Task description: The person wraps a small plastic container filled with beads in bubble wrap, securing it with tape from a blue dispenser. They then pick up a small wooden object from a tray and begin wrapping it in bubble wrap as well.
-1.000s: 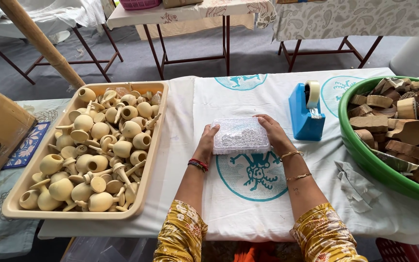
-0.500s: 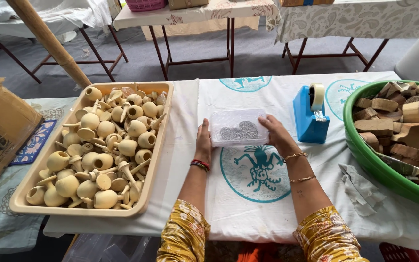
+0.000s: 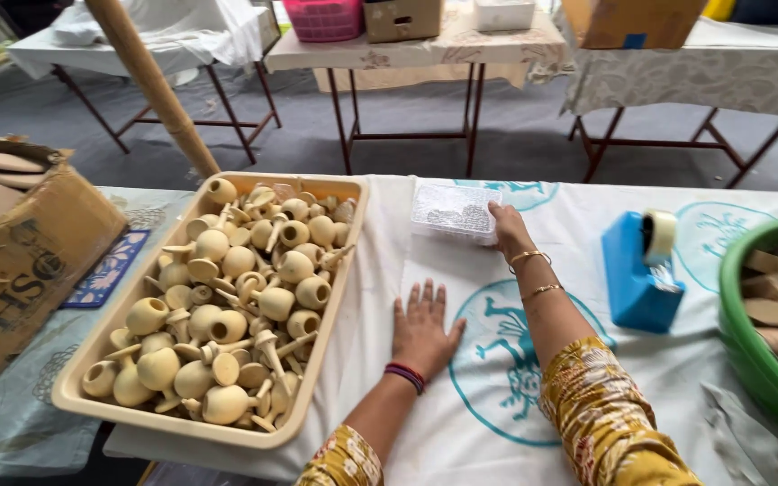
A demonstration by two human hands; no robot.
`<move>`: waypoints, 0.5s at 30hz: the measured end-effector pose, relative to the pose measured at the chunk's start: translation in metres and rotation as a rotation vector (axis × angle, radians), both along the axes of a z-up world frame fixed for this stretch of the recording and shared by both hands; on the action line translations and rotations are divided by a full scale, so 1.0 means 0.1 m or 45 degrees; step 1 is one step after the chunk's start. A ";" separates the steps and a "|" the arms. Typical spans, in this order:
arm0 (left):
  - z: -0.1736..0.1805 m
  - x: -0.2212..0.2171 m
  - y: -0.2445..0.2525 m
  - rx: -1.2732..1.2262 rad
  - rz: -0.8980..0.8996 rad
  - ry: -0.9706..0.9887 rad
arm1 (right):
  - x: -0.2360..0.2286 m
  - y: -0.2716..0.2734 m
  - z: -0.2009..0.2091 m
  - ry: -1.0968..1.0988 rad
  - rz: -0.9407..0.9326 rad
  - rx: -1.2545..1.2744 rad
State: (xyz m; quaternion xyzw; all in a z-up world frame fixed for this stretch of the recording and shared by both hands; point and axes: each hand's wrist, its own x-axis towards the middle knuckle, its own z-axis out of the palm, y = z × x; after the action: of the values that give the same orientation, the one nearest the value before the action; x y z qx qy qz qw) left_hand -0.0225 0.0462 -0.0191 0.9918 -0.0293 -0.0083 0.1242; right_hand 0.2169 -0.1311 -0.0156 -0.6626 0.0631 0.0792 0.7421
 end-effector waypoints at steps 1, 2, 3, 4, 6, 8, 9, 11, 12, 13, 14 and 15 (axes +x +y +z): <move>0.00 0.00 0.00 0.011 0.018 -0.002 | 0.18 0.12 -0.07 -0.002 0.018 0.011; 0.00 -0.01 0.00 0.008 0.009 -0.014 | 0.37 0.24 -0.14 0.026 -0.029 -0.162; -0.01 -0.01 0.00 0.007 -0.003 -0.023 | 0.54 0.36 -0.21 0.054 -0.076 -0.332; 0.01 -0.01 0.02 0.019 0.013 -0.022 | 0.79 0.46 -0.38 0.054 -0.060 -0.321; 0.04 -0.02 0.01 -0.018 -0.023 -0.025 | 1.25 0.61 -0.72 -0.229 -0.092 -0.368; 0.09 -0.02 0.02 -0.025 -0.025 0.011 | 1.31 0.81 -0.65 -0.210 -0.167 -0.581; 0.11 -0.02 0.02 -0.044 -0.034 0.045 | 1.33 0.88 -0.62 -0.193 -0.247 -0.808; 0.08 0.00 0.03 -0.035 -0.039 0.041 | 1.12 1.06 -0.37 -0.063 -0.285 -0.792; 0.06 0.01 0.02 -0.031 -0.047 0.033 | 1.01 1.13 -0.26 0.064 -0.326 -0.782; 0.07 0.00 0.02 -0.033 -0.054 0.044 | 1.00 1.15 -0.28 0.077 -0.330 -0.785; 0.09 0.00 0.02 -0.044 -0.053 0.041 | 0.98 1.16 -0.30 0.067 -0.334 -0.707; 0.10 -0.02 0.01 -0.056 -0.055 0.038 | 0.96 1.16 -0.33 0.057 -0.342 -0.629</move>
State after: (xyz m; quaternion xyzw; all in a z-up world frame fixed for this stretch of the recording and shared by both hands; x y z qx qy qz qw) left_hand -0.0245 0.0476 -0.0088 0.9877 -0.0490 -0.0251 0.1461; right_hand 0.3125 -0.0147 -0.0482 -0.8072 0.1842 -0.0230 0.5603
